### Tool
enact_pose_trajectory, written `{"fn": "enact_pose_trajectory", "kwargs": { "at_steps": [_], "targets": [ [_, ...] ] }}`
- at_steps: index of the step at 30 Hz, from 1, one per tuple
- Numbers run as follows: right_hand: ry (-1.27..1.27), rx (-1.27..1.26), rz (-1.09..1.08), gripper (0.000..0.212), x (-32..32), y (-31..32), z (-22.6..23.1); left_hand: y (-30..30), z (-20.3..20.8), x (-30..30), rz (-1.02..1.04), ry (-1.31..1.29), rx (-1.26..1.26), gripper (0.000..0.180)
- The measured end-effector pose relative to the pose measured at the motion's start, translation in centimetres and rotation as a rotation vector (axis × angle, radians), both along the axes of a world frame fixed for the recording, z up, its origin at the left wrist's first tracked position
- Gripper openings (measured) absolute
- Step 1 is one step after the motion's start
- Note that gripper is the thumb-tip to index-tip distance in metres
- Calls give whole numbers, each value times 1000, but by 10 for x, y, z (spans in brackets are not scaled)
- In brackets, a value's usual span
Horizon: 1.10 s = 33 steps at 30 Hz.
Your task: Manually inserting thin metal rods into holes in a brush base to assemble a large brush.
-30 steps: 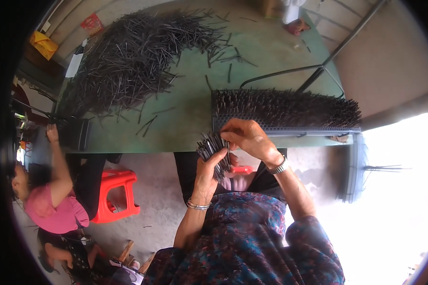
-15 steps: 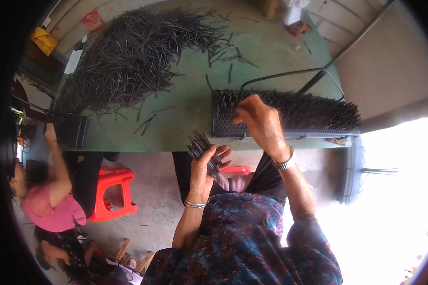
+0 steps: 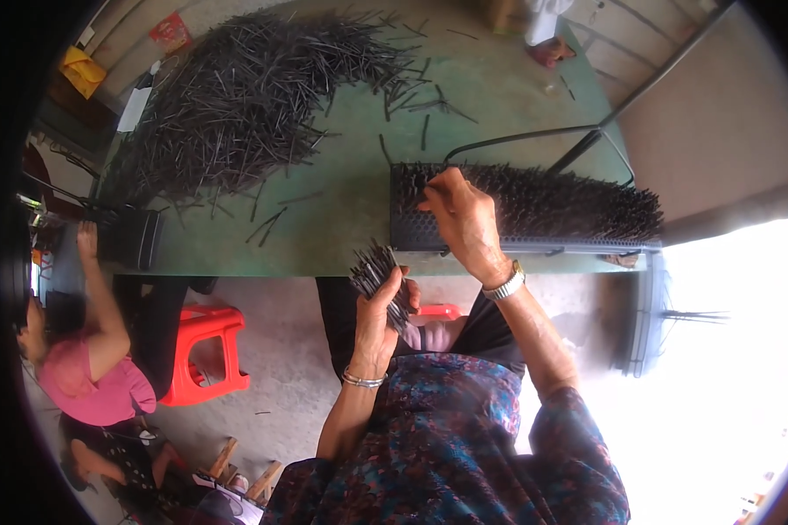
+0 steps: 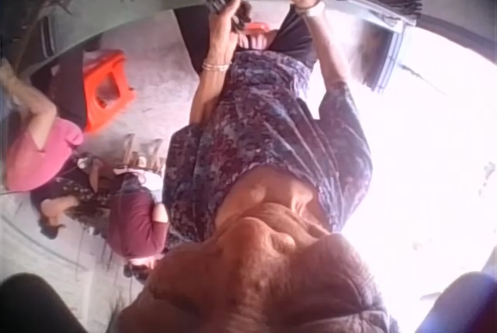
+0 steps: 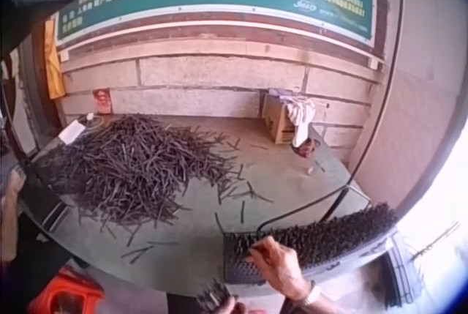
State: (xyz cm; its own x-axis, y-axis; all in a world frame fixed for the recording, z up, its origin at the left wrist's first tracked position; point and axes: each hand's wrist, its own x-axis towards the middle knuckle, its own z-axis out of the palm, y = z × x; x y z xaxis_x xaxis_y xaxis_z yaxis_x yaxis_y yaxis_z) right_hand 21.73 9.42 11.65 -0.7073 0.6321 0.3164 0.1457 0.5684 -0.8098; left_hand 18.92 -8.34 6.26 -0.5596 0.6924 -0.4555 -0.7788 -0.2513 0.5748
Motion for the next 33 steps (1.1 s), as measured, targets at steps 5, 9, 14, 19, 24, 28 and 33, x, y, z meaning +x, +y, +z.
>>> {"fn": "enact_pose_trajectory", "kwargs": {
  "at_steps": [5,9,14,19,24,28,33],
  "targets": [
    [-38,8,1,9,1,-2,5,-2,0,3,-12,5,-14,23],
    [-50,-11,1,8,-2,-3,4,-1,1,4,-2,-55,12,18],
    [-51,88,62,11,-5,1,-17,2,1,7,-9,-72,-8,16],
    [-62,369,65,12,-7,-6,-16,2,0,8,-8,-62,12,16],
    [21,419,-96,10,-6,-8,-22,3,3,9,-14,-31,-15,16],
    [-37,424,-142,11,-3,-10,-23,2,1,8,-8,-36,7,15],
    [-62,577,-61,16,-5,-7,-23,4,2,10,18,-51,-17,13]
  ]
}}
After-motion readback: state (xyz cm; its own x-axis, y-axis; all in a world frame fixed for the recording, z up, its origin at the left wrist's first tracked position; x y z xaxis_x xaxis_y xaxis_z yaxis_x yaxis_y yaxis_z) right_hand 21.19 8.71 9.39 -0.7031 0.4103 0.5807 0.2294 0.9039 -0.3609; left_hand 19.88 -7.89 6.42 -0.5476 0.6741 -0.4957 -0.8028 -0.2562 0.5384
